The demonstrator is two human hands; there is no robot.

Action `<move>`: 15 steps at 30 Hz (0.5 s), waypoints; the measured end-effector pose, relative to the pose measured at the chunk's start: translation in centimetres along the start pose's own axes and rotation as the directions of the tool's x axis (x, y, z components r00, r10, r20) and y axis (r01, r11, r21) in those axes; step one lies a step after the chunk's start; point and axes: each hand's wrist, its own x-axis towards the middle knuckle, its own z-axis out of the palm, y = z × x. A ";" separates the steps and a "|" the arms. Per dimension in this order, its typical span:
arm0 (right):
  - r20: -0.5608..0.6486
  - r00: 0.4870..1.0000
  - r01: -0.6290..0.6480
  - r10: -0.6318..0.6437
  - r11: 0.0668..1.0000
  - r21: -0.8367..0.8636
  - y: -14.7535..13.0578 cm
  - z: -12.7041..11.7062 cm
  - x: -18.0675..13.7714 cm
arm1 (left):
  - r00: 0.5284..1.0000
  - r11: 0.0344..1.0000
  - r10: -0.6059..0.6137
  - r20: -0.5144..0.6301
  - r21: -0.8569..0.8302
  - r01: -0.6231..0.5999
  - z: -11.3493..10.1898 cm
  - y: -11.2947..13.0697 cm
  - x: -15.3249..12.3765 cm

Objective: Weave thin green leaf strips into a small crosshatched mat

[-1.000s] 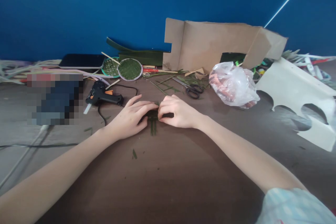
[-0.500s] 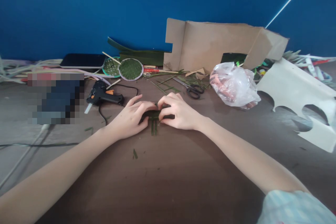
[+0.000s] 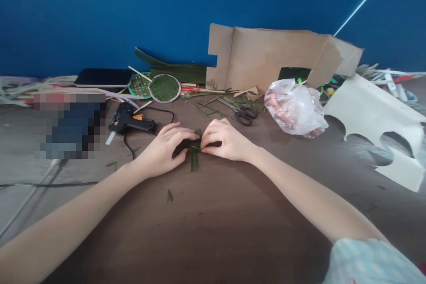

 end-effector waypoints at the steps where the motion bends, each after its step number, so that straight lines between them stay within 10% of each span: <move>1: -0.005 1.000 0.001 -0.001 1.000 0.001 0.0 0.0 0.0 | 1.000 1.000 -0.004 0.003 -0.026 0.004 -0.1 0.0 0.0; 15: 0.064 0.997 -0.043 0.041 0.999 0.032 -0.2 -0.2 0.0 | 0.995 0.995 0.033 0.093 -0.102 -0.023 -0.1 0.1 0.2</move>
